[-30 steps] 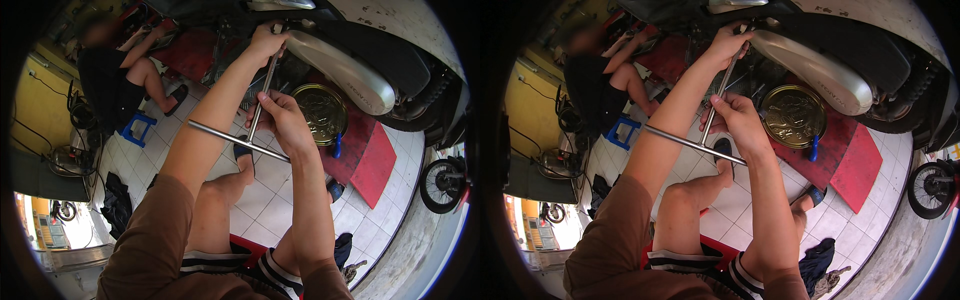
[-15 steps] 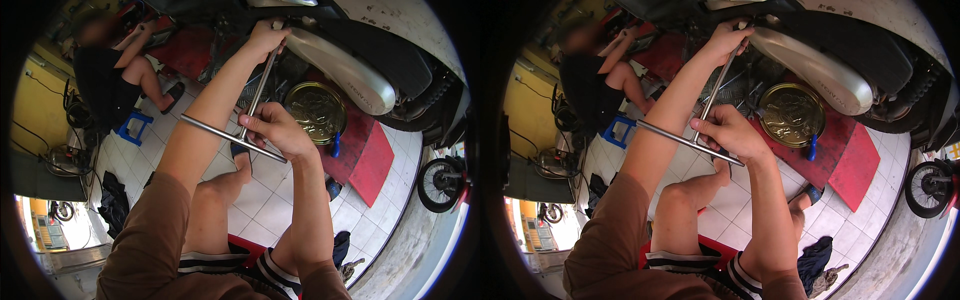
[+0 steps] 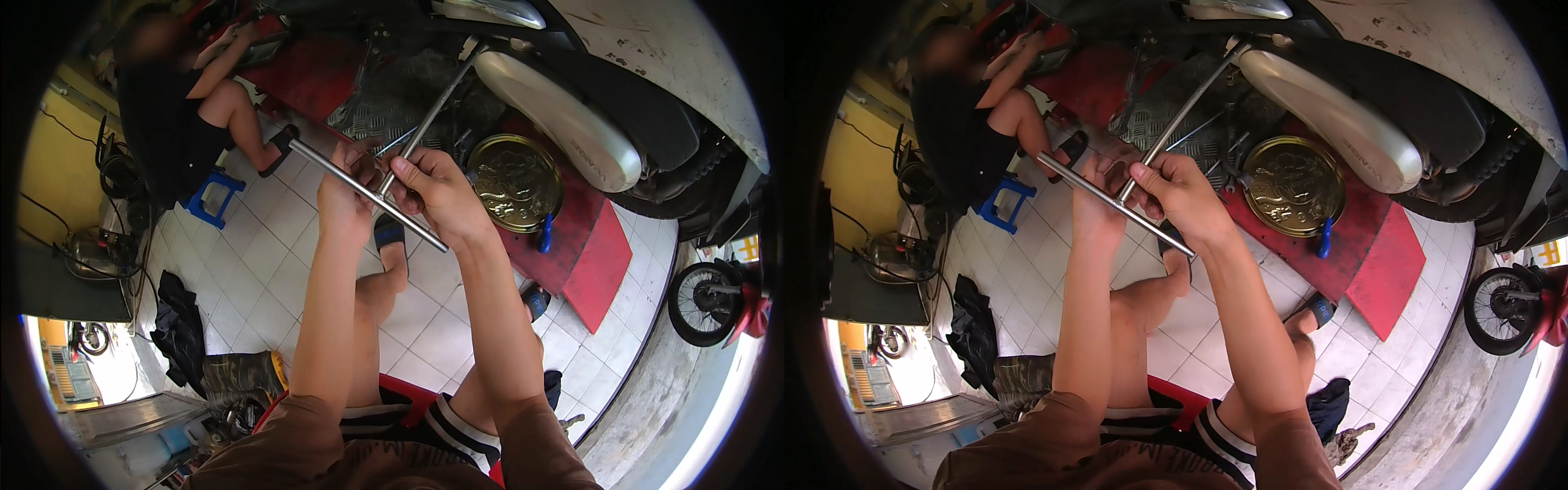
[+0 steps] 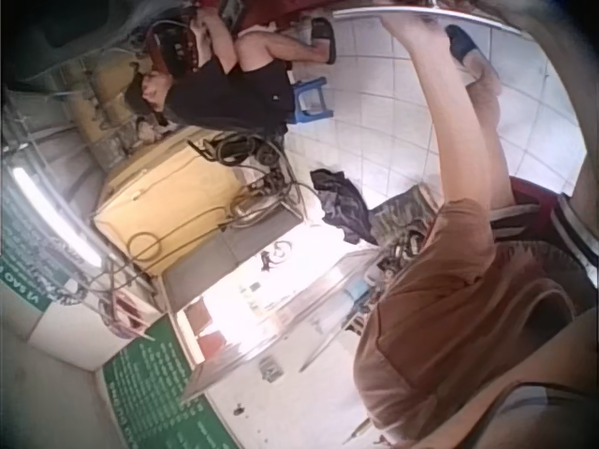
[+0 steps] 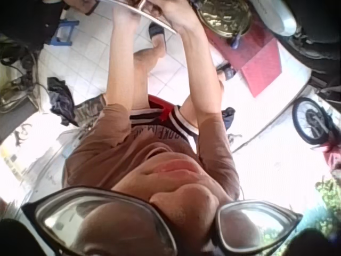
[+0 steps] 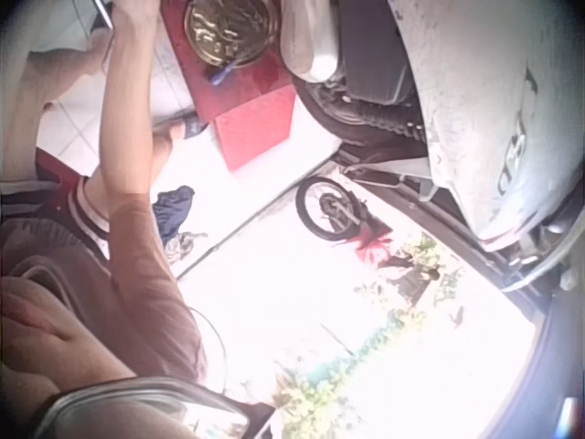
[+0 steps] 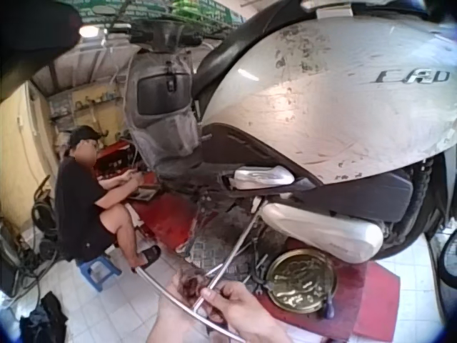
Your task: The person uses a T-handle wrench to repeatedly loosen and tighten a bolt on the underside of a white motorcycle. A metal pan is positioned beneath the engine to catch drips. The person adjusts the wrench and repositions it multiple times while working on the same bolt.
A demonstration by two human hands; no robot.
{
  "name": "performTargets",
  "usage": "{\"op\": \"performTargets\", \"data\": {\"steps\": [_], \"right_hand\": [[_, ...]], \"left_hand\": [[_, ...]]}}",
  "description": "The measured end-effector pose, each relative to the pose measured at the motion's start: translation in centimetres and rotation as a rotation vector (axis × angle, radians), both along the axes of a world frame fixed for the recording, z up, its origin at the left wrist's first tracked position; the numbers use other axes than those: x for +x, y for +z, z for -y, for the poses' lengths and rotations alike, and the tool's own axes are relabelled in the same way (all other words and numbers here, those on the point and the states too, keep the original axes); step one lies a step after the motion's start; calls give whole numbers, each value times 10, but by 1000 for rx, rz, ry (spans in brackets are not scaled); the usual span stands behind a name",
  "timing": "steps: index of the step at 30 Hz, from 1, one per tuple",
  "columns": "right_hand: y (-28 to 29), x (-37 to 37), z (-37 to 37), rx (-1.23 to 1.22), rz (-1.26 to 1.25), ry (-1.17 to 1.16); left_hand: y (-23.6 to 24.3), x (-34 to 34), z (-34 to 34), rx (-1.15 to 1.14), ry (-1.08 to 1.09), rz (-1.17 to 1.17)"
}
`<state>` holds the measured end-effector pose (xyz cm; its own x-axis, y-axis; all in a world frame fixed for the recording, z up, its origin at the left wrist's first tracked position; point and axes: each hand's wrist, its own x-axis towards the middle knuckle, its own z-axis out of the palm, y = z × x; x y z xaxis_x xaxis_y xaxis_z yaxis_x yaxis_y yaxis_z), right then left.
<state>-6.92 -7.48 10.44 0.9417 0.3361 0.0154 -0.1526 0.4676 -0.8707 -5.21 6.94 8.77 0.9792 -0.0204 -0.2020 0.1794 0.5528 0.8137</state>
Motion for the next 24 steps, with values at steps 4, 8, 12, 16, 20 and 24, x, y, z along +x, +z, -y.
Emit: {"op": "performTargets", "data": {"steps": [4, 8, 12, 16, 20, 24], "right_hand": [[10, 7, 4, -88, -40, -50], [16, 16, 8, -132, -24, -17], [14, 22, 3, -106, -79, 15], [9, 26, -3, -58, -96, -66], [13, 24, -12, -5, -92, -149], [14, 24, -4, 61, -43, -81]], "left_hand": [[41, -30, -8, 42, -9, 306], [61, -47, -14, 496, -296, 622], [49, -48, -27, 1042, -579, 658], [43, -44, -47, 1333, -226, 448], [69, -53, -52, 1055, -331, 635], [58, -53, -60, 1192, -644, 635]]}}
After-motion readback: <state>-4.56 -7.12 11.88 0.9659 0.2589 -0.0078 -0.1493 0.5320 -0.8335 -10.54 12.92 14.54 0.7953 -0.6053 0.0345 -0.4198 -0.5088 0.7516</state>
